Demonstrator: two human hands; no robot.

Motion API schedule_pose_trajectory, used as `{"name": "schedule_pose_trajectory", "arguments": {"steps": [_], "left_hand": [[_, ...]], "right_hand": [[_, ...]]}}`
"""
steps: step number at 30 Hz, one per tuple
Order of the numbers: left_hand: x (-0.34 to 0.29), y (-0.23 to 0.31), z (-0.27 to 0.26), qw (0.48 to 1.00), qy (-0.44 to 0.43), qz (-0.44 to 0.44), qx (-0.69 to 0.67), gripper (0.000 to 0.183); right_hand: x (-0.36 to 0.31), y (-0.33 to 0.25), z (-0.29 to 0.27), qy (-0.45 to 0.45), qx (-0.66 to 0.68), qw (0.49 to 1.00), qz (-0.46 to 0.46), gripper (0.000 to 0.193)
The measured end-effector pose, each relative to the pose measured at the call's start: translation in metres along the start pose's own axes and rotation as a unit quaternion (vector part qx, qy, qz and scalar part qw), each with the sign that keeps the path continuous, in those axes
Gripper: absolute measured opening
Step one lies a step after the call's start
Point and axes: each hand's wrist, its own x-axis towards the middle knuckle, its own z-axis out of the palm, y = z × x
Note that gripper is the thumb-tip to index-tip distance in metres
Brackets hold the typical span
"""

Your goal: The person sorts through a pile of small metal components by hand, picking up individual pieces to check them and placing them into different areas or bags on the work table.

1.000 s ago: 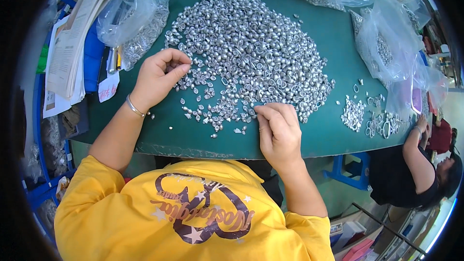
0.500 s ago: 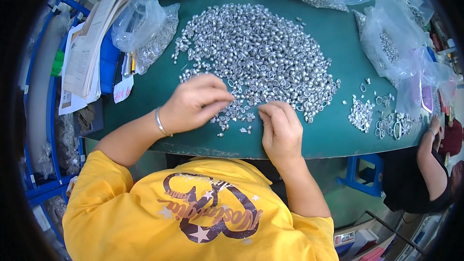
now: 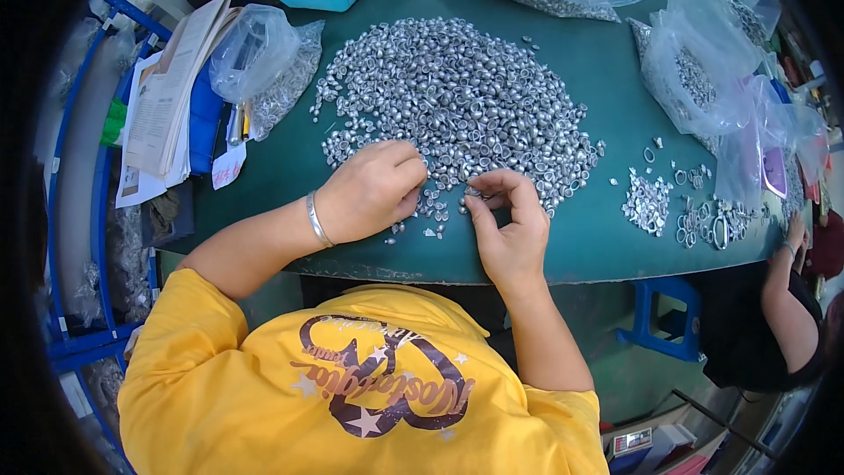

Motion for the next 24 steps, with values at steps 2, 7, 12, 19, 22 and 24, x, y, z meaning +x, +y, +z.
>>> {"name": "schedule_pose_trajectory", "arguments": {"steps": [2,7,12,19,22,24], "left_hand": [[0.001,0.002,-0.003,0.999,0.007,-0.027,-0.023,0.014],[-0.002,0.004,-0.011,0.937,-0.027,-0.22,-0.27,0.015],[-0.004,-0.004,-0.004,0.829,0.017,-0.308,-0.467,0.017],[-0.003,-0.004,-0.01,0.736,0.049,-0.352,-0.577,0.026],[-0.003,-0.003,-0.01,0.726,0.024,-0.363,-0.583,0.024],[-0.004,0.002,-0.011,0.755,0.021,-0.351,-0.553,0.023]], "right_hand": [[0.001,0.001,-0.001,-0.004,0.03,1.0,-0.003,0.026],[0.002,0.0,-0.002,-0.015,0.101,0.995,0.018,0.033],[0.002,-0.001,0.0,-0.01,0.129,0.991,0.023,0.031],[0.005,0.004,0.0,0.003,-0.011,0.999,-0.051,0.016],[0.005,0.006,0.001,0.001,0.019,0.998,-0.065,0.019],[0.002,0.004,0.001,0.012,0.007,1.0,-0.013,0.019]]}}
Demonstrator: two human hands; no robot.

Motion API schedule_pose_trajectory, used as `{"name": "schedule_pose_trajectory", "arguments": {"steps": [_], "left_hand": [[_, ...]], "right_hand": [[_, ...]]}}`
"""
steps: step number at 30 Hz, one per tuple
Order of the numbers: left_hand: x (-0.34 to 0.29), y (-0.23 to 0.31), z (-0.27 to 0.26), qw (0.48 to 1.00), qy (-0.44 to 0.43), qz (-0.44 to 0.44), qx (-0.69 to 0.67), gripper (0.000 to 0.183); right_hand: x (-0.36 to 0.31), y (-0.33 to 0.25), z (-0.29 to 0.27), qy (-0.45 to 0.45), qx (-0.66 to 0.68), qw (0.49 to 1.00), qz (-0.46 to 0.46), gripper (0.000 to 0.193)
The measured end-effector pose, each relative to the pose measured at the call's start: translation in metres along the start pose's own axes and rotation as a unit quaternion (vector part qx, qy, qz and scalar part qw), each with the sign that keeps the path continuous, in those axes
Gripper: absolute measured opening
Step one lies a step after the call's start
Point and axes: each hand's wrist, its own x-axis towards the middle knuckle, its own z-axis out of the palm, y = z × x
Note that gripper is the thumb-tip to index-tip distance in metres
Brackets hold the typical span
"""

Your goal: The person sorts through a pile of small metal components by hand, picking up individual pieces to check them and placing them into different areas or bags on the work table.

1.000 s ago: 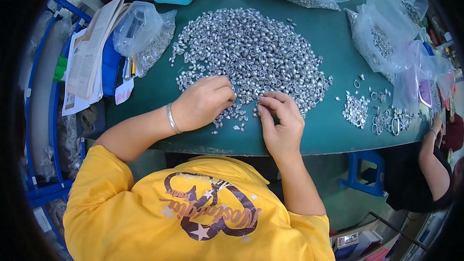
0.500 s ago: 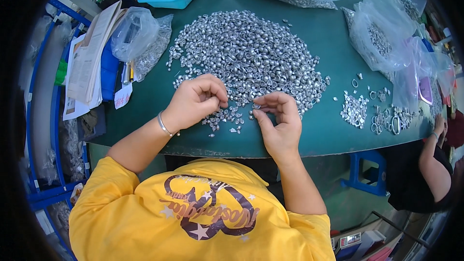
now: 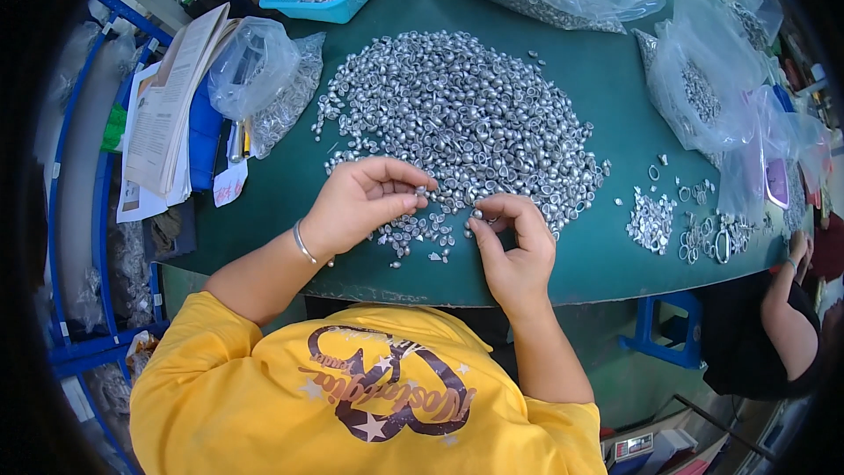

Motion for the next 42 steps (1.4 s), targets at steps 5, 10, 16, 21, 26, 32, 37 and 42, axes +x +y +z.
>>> {"name": "schedule_pose_trajectory", "arguments": {"steps": [5,10,16,21,26,32,37,42], "left_hand": [[-0.002,-0.004,-0.001,0.894,0.071,0.264,0.356,0.03],[0.006,-0.005,-0.002,0.858,0.1,0.296,0.407,0.027],[0.005,-0.011,-0.009,0.82,0.037,0.36,0.443,0.018],[0.004,-0.005,-0.006,0.812,0.078,0.372,0.443,0.012],[0.004,-0.01,-0.008,0.818,0.051,0.339,0.462,0.011],[0.003,-0.011,-0.007,0.85,0.032,0.307,0.426,0.011],[0.003,-0.008,-0.008,0.857,0.039,0.309,0.411,0.01],[-0.004,0.004,-0.014,0.847,0.075,0.334,0.407,0.011]], "right_hand": [[0.0,0.0,0.002,-0.006,0.029,0.999,0.024,0.026],[0.005,-0.001,0.003,-0.011,0.027,1.0,-0.003,0.032],[0.002,-0.001,0.003,-0.017,0.025,0.999,0.01,0.032],[0.003,0.0,0.003,-0.013,0.025,1.0,0.008,0.035],[0.0,-0.003,0.002,-0.017,0.027,0.999,0.011,0.034],[0.001,-0.008,-0.002,-0.038,0.172,0.98,0.087,0.021],[0.002,-0.01,0.001,-0.033,0.167,0.982,0.083,0.018],[0.003,-0.004,-0.003,-0.058,0.114,0.991,0.033,0.012]]}}
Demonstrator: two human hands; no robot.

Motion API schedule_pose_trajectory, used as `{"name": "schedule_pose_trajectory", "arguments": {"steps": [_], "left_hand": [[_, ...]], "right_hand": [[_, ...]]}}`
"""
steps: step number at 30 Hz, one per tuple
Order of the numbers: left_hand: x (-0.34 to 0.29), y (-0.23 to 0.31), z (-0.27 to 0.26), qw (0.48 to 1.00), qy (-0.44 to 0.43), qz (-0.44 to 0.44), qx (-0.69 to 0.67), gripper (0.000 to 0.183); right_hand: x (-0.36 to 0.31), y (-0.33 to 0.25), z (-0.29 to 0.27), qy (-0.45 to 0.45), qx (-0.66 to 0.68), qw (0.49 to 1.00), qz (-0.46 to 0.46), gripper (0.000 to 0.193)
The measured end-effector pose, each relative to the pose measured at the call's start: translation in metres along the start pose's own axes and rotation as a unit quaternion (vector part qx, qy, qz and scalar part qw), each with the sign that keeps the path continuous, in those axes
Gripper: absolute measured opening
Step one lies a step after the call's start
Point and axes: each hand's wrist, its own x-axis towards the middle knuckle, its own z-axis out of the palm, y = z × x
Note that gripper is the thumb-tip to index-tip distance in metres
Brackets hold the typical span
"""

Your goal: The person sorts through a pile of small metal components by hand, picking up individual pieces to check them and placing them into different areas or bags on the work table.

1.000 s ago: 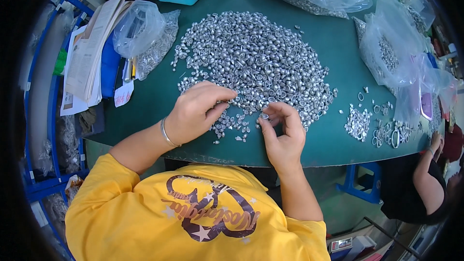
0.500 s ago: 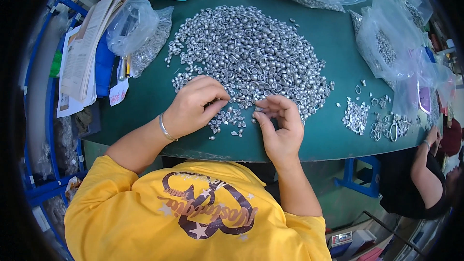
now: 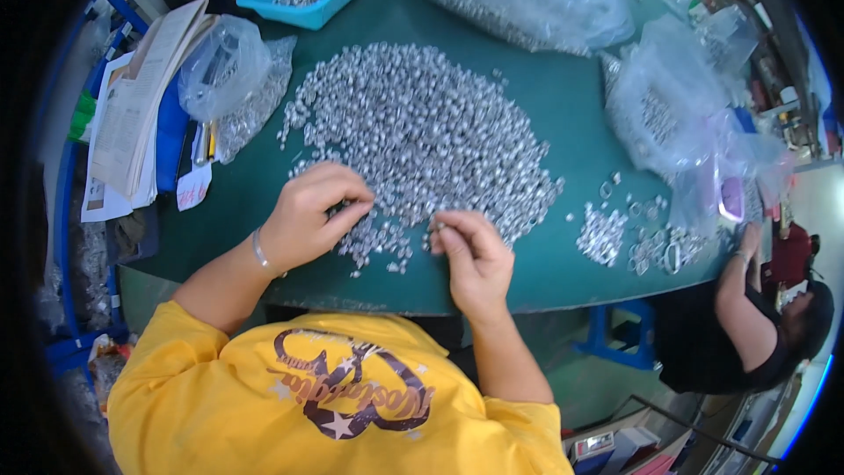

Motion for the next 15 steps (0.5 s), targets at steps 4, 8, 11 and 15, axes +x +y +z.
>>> {"name": "schedule_pose_trajectory", "arguments": {"steps": [4,8,11,15], "left_hand": [[0.001,0.018,-0.031,0.996,0.086,-0.022,-0.017,0.011],[-0.011,0.014,-0.041,0.988,0.135,-0.074,-0.014,0.011],[-0.023,0.008,-0.044,0.984,0.147,-0.103,-0.02,0.009],[-0.03,0.012,-0.05,0.979,0.15,-0.135,-0.035,0.008]], "right_hand": [[0.009,-0.011,-0.008,-0.008,0.045,0.996,0.071,0.009],[0.065,-0.049,-0.017,-0.026,-0.026,0.995,0.092,0.01],[0.131,-0.081,-0.016,0.011,-0.068,0.998,-0.009,0.011],[0.219,-0.117,-0.026,0.071,0.095,0.988,-0.103,0.032]]}}
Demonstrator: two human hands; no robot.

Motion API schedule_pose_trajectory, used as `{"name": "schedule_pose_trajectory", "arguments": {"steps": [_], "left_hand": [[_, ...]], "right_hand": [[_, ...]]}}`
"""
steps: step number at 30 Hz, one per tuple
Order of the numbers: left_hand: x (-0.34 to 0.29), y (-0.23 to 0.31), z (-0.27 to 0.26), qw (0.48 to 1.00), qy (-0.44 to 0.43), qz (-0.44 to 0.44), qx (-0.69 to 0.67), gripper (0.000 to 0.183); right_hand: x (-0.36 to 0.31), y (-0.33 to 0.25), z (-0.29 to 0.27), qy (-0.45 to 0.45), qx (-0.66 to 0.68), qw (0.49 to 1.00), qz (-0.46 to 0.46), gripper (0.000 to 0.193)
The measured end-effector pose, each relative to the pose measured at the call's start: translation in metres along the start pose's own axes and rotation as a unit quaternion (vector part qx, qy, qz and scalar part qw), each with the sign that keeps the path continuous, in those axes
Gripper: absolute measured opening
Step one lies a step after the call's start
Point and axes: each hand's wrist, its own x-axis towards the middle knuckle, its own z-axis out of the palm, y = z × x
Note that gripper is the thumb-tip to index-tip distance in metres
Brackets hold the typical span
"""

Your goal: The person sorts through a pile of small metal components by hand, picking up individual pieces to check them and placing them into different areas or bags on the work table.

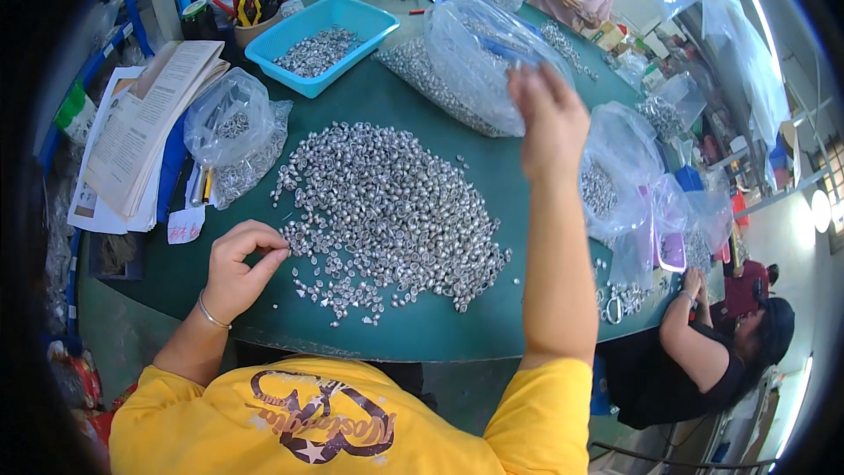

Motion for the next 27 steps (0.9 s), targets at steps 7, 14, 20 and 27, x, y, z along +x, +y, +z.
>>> {"name": "schedule_pose_trajectory", "arguments": {"steps": [7,14,20,27], "left_hand": [[-0.01,-0.001,-0.002,0.981,-0.148,0.123,0.038,0.009],[-0.012,-0.02,0.023,0.895,-0.311,0.28,0.153,0.025],[0.008,-0.028,0.032,0.939,-0.22,0.227,0.132,0.015],[-0.007,-0.006,0.07,0.936,-0.256,0.222,0.092,0.01]], "right_hand": [[-0.066,0.024,-0.017,-0.075,-0.185,0.979,0.032,0.015],[-0.202,0.037,-0.028,-0.264,-0.408,0.872,-0.064,0.014],[-0.238,0.055,-0.033,-0.236,-0.418,0.873,-0.084,0.014],[-0.246,0.06,-0.025,-0.236,-0.458,0.851,-0.104,0.015]]}}
